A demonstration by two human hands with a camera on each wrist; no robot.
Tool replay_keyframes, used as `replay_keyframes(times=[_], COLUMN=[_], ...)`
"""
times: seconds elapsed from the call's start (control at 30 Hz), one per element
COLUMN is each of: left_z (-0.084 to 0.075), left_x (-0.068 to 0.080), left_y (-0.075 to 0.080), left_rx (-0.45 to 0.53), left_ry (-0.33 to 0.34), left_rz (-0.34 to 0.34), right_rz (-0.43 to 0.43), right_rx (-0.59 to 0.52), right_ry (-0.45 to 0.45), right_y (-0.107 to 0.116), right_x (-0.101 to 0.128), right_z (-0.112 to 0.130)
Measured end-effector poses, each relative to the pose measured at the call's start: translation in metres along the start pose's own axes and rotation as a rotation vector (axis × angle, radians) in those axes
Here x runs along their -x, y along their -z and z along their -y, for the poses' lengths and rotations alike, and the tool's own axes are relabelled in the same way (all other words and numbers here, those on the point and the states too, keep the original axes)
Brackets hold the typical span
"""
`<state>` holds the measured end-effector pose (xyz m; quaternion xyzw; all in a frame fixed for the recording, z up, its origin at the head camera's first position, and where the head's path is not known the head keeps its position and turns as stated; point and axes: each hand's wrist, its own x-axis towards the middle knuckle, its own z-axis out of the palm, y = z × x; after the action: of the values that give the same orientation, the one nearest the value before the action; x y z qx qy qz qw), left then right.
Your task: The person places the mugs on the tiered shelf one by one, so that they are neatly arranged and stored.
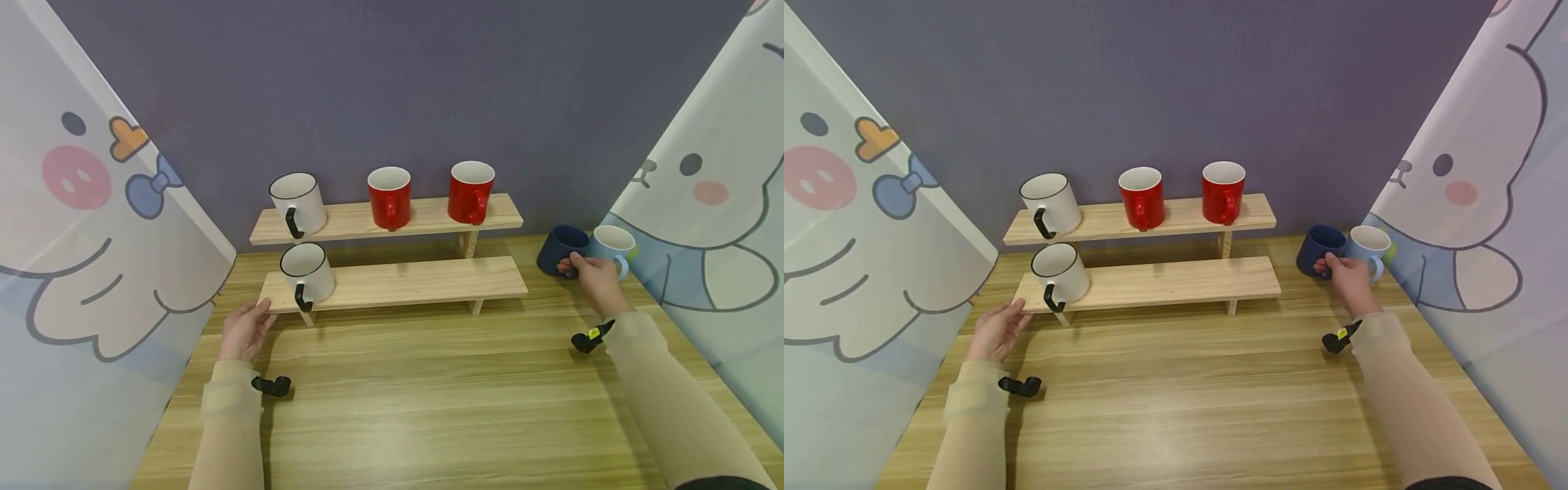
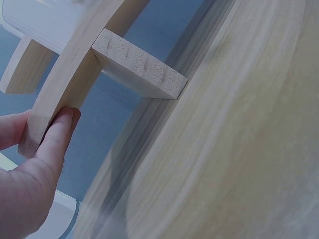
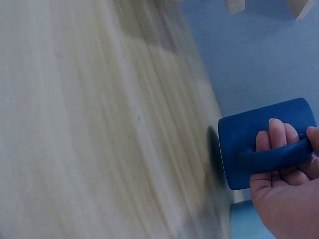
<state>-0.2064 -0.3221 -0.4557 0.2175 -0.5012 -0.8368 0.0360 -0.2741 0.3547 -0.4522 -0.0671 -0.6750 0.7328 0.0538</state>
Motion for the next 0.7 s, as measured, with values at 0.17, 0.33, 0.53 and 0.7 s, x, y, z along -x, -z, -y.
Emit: replay_keyframes(times=[0.17, 0.33, 0.53, 0.7], left_z=[0.0, 0.0, -0.001, -0.001], left_x=[0.001, 0.001, 0.001, 0.001], left_y=[0.0, 0.0, -0.001, -0.001], left_rx=[-0.001, 0.0, 0.006, 0.013], left_ry=[0.001, 0.009, 0.011, 0.011], left_rz=[0.001, -0.005, -0.01, -0.01], right_rz=[-0.007, 0.037, 0.051, 0.058], right_rx=[-0.12, -0.145, -0.112, -0.101], right_ry=[0.002, 0.003, 0.027, 0.039], right_y=[-0.005, -0.01, -0.02, -0.028], right_x=[0.008, 0.021, 0.04, 0.054], right_z=[0.012, 0.025, 0.044, 0.054])
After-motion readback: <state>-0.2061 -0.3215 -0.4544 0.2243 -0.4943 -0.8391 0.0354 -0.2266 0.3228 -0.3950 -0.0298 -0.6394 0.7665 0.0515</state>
